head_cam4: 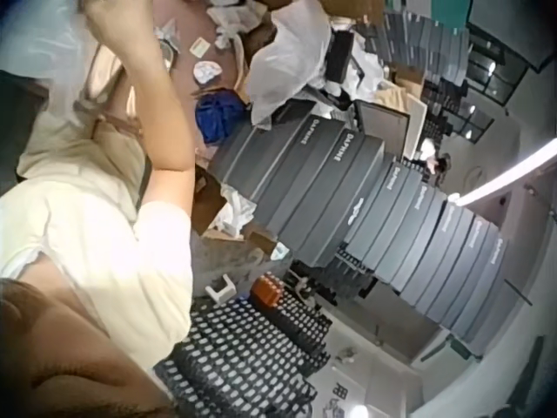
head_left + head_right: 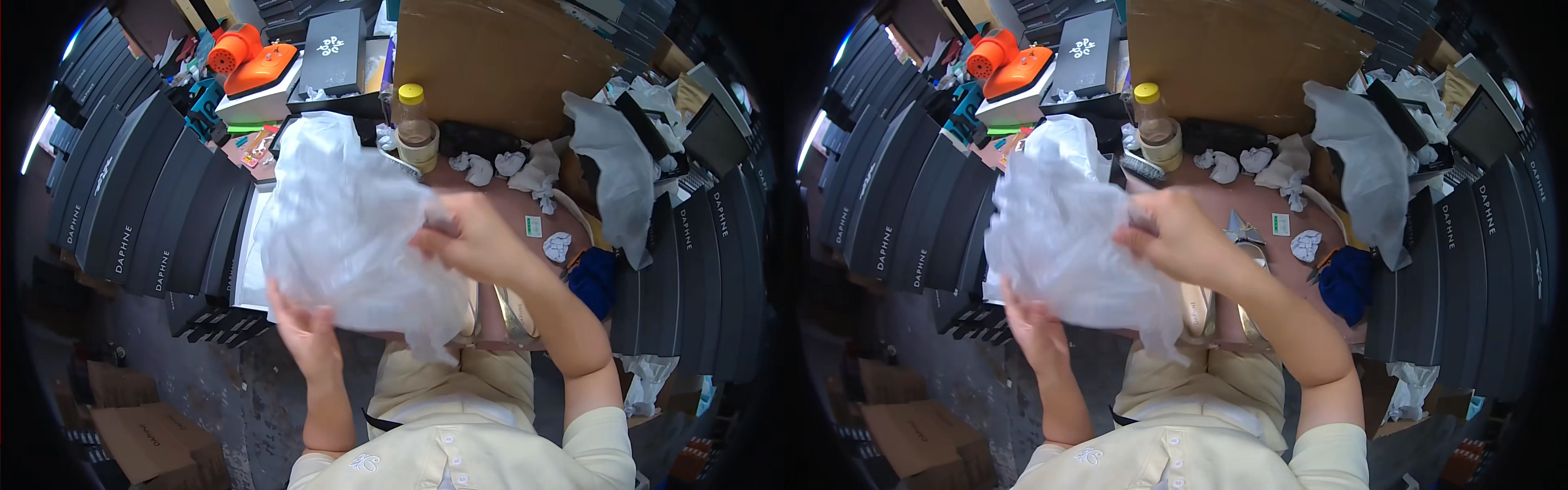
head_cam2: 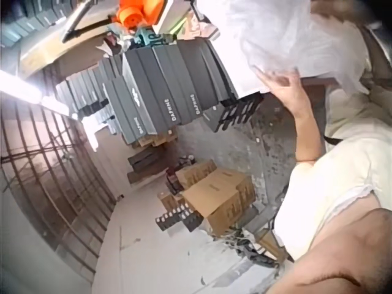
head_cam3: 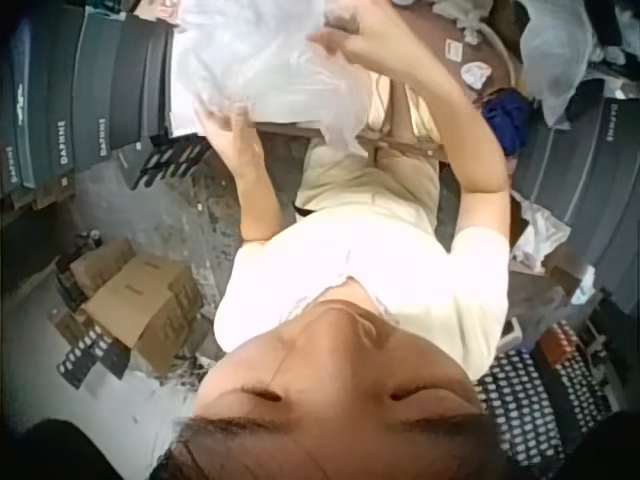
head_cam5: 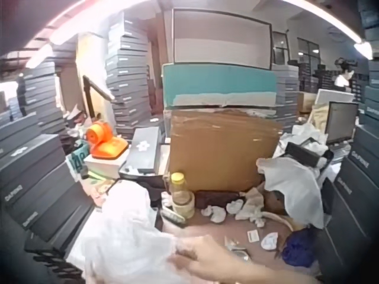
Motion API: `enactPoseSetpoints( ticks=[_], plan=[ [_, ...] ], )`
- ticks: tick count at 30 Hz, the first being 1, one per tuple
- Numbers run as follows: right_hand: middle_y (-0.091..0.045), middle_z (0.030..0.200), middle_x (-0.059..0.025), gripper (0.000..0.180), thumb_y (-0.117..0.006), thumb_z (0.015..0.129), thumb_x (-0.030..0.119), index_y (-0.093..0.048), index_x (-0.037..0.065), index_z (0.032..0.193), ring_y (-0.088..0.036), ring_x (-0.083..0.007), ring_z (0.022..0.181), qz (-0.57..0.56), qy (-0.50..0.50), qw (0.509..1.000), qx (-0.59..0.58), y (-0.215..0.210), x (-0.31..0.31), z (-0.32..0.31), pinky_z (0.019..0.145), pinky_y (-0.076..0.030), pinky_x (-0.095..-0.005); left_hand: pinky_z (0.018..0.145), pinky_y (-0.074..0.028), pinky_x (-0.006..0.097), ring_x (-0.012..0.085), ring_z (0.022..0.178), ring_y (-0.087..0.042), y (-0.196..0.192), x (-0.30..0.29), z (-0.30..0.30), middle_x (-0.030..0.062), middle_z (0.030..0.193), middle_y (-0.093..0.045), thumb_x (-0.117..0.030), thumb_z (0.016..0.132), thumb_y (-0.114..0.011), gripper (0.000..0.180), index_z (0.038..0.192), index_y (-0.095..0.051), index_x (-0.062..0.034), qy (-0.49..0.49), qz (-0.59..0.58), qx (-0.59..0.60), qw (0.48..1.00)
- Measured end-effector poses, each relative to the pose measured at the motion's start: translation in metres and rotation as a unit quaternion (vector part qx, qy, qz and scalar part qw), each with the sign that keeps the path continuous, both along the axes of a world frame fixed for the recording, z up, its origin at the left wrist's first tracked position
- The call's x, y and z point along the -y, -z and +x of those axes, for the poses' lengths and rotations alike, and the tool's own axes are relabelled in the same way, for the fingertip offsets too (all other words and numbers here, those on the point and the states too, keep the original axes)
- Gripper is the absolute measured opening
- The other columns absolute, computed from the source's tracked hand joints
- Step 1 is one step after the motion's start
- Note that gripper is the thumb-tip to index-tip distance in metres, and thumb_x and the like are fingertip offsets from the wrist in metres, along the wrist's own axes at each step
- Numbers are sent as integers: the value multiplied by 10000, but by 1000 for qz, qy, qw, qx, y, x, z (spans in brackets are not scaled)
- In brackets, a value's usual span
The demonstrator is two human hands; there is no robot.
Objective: Packaging shoes into boxes with protective wrapping.
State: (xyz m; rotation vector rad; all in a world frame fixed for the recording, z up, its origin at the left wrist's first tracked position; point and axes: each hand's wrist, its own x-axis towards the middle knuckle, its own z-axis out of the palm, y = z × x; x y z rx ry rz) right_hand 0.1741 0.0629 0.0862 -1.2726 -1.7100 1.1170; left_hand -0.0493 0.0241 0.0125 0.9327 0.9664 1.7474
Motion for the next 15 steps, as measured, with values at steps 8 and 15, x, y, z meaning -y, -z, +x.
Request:
enactPoseSetpoints(
  ticks=[8, 15],
  plan=[
    [-597, 1101, -183, 485, -677, 811, 230, -518, -25, 1191, -596, -230, 983, 65, 107, 991, 54, -35, 49, 29, 795, -490, -316, 662, -436, 237, 95, 719, -564, 11, -12, 8, 34, 806, -635, -232, 888, -638, 250, 882, -645, 17, 78, -105, -98, 987],
    [-308, 1431, -212, 862, -773, 655, 428, -427, 27, 1334, -311, -340, 1330, 266, 294, 898, 189, -11, 98, 35, 1050, -298, -450, 506, -426, 300, 230, 547, -583, -97, -74, 8, 126, 674, -618, -133, 881, -597, 174, 932, -635, 28, 348, 160, -521, 763]
  ],
)
